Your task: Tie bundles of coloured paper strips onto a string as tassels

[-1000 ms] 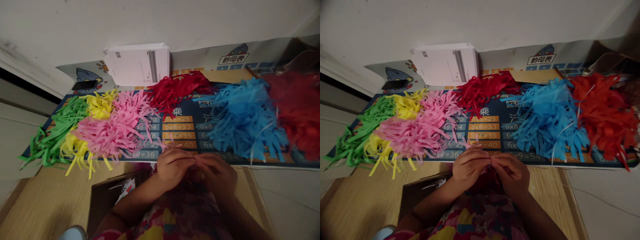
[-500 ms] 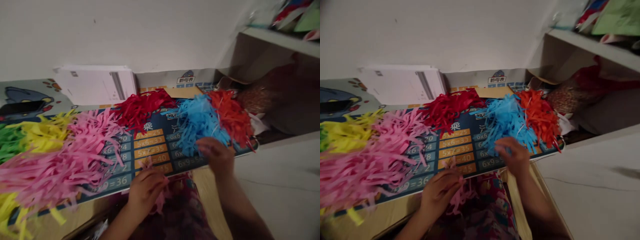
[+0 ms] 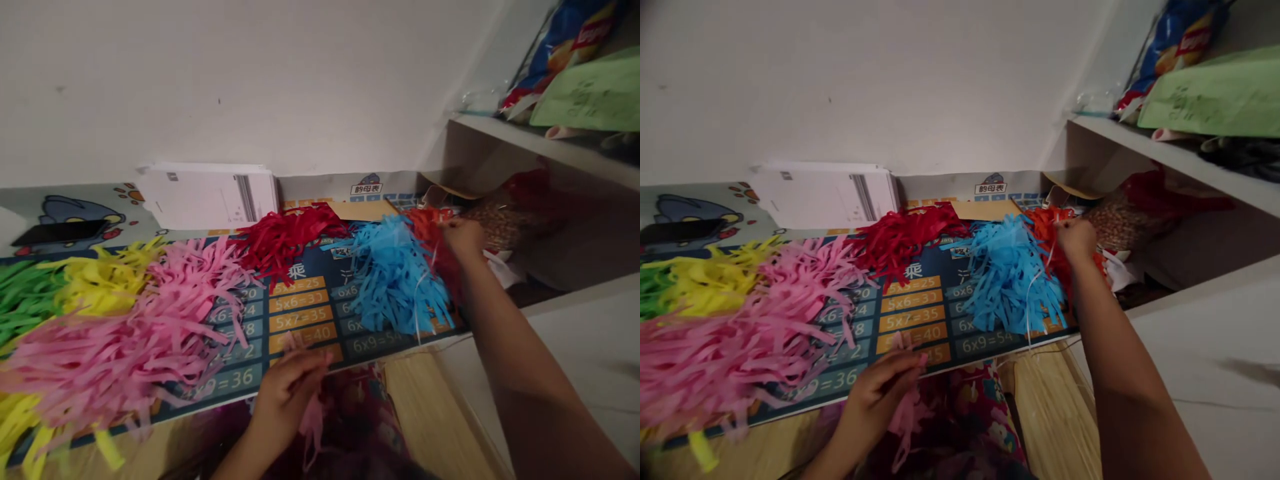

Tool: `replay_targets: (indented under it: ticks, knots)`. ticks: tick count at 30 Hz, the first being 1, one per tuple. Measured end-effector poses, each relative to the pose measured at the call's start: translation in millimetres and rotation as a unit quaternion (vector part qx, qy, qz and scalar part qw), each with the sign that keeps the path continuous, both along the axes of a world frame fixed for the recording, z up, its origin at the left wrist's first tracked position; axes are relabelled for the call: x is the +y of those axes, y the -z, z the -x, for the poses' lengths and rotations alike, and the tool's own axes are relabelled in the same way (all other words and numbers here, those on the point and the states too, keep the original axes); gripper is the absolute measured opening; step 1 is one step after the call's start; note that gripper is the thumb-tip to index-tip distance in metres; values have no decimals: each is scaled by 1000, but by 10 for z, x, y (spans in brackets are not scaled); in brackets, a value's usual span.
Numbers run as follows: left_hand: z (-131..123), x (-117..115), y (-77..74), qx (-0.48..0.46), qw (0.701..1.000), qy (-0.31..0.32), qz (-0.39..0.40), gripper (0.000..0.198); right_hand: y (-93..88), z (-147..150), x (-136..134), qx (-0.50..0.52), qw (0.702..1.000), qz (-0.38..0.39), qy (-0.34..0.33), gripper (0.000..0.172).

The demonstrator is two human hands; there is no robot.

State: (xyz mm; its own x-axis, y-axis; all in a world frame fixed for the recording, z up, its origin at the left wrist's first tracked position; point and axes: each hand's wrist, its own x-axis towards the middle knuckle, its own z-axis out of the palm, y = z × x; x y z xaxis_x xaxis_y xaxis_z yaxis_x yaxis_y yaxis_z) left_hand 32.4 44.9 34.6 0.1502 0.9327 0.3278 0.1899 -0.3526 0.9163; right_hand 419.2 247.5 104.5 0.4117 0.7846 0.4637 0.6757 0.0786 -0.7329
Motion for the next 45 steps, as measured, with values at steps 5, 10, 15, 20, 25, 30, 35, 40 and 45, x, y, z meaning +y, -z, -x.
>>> replay_targets:
  ticks: [5,10,15,20,25,30,35,40,45]
  knots:
    - [-29,-13,2,-266,921,-8,285,31,4,925,-1000,73,995,31,-56,27]
    - [-53,-32,-17,-422,824,-12,377,40,315,1960,-1917,76,917,166,-354,24]
    - [78,-99,-44,-460,805,-26,373,39,480,2198,-2104,109,932,156,-309,19]
    - [154,-106,-1,-491,782,-38,382,42,488,2134,-2166,111,958,127,-230,20]
    - [127,-98,48,-503,774,-22,384,42,515,2150,-2165,108,959,93,-243,15]
    - [112,-83,50,-507,767,-27,391,43,512,2152,-2159,104,949,80,-286,12]
    - [109,-86,58,-510,763,-19,396,43,555,2138,-2159,102,954,111,-259,15]
    - [121,-93,66,-517,760,-22,393,42,622,2153,-2155,127,963,119,-205,22]
    - [119,-91,56,-520,753,-21,404,42,645,2177,-2146,155,964,132,-172,24]
